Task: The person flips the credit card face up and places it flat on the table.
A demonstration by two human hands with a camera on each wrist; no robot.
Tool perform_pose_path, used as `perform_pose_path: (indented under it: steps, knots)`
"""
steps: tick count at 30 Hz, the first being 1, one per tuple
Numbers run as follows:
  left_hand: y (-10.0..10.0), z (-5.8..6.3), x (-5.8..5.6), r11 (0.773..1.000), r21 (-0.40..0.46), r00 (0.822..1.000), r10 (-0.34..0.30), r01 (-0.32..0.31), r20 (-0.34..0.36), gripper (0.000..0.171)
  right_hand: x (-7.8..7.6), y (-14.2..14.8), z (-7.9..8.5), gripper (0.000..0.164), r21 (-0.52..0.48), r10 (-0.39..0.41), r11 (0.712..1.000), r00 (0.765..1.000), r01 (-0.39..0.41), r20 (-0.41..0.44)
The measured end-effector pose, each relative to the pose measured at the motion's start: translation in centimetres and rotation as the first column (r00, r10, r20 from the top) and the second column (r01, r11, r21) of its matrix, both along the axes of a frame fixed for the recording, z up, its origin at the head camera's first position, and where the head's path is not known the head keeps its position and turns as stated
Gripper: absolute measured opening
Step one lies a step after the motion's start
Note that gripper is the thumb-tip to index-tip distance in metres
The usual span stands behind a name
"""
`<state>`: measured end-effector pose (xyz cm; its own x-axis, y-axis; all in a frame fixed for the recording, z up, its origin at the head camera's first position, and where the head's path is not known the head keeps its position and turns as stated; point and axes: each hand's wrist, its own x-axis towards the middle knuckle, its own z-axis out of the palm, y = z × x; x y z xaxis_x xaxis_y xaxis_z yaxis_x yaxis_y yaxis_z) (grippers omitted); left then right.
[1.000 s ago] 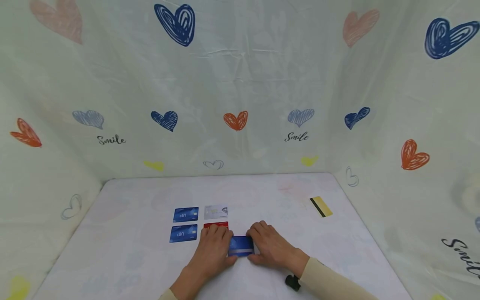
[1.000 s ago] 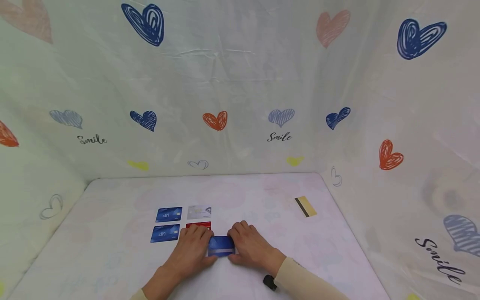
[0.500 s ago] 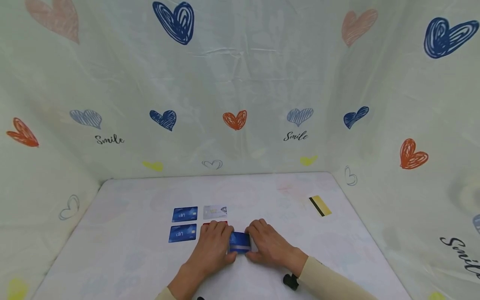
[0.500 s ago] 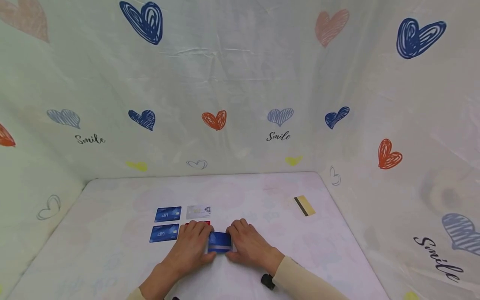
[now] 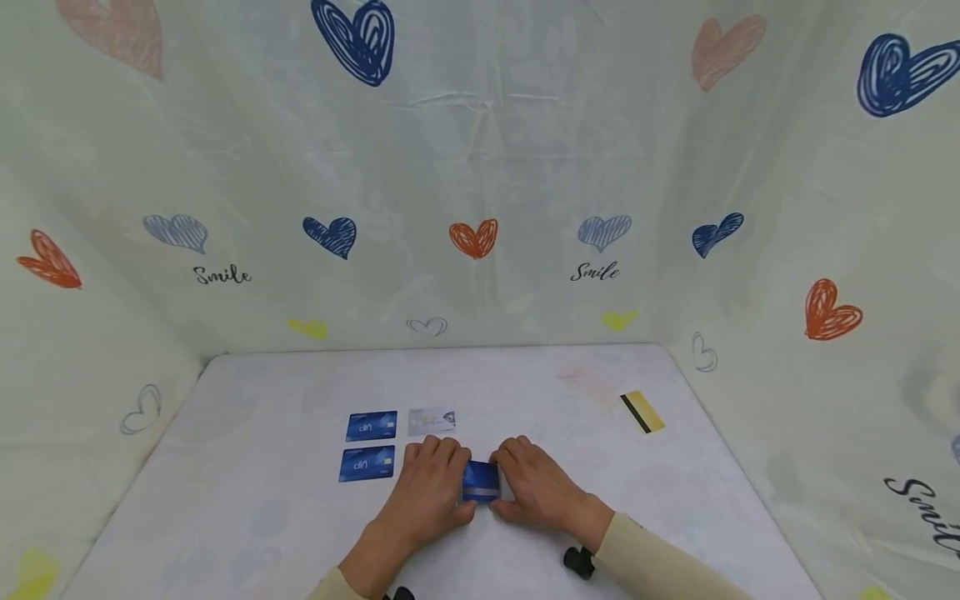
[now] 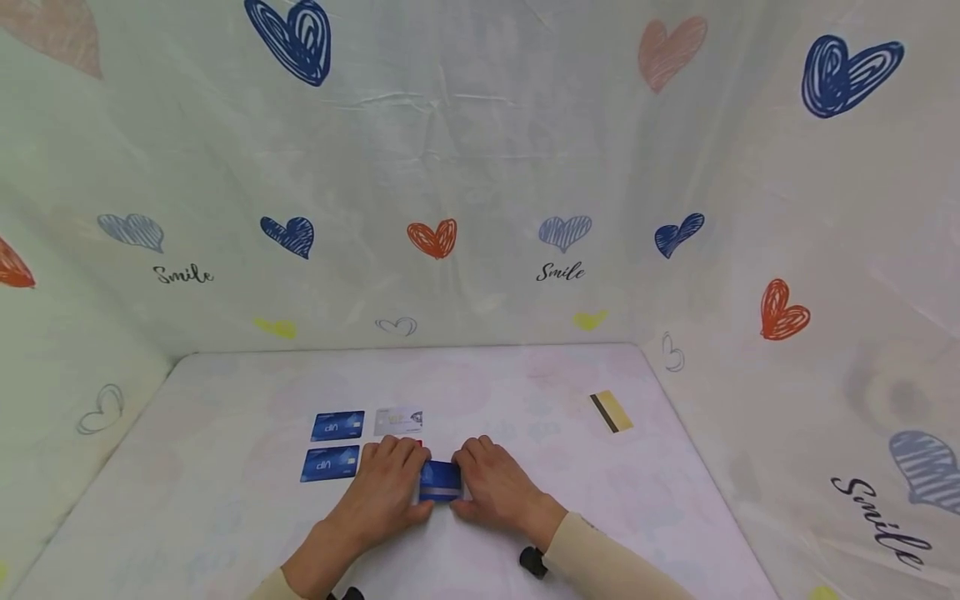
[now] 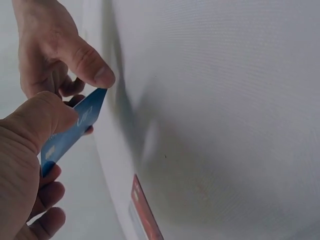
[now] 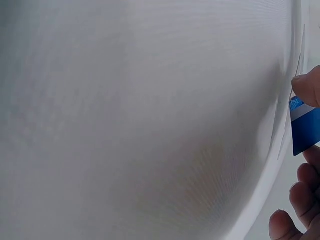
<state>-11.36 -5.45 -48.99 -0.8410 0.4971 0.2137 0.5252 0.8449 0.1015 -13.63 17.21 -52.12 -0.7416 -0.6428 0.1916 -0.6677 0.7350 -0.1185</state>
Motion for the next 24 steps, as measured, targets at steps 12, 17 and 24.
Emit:
perform_pose_path:
  steps: [12,17,24]
  knots:
    - [0.56,0.84,-0.12,1.0,-0.015,0.999,-0.01,0.01,0.031,0.069,0.08,-0.32,-0.07,0.056,-0.014,-0.021,1.0,1.0,0.021,0.006]
    - [0.7,0.77,-0.07,1.0,0.006,0.998,-0.01,0.009,0.069,0.068,0.09,-0.36,-0.36,0.055,-0.038,-0.029,0.999,0.998,0.031,0.052]
    - [0.54,0.6,-0.36,1.0,0.024,0.995,-0.01,0.008,0.099,0.07,-0.09,-0.16,-0.35,0.054,-0.083,-0.025,0.996,0.993,0.035,0.117]
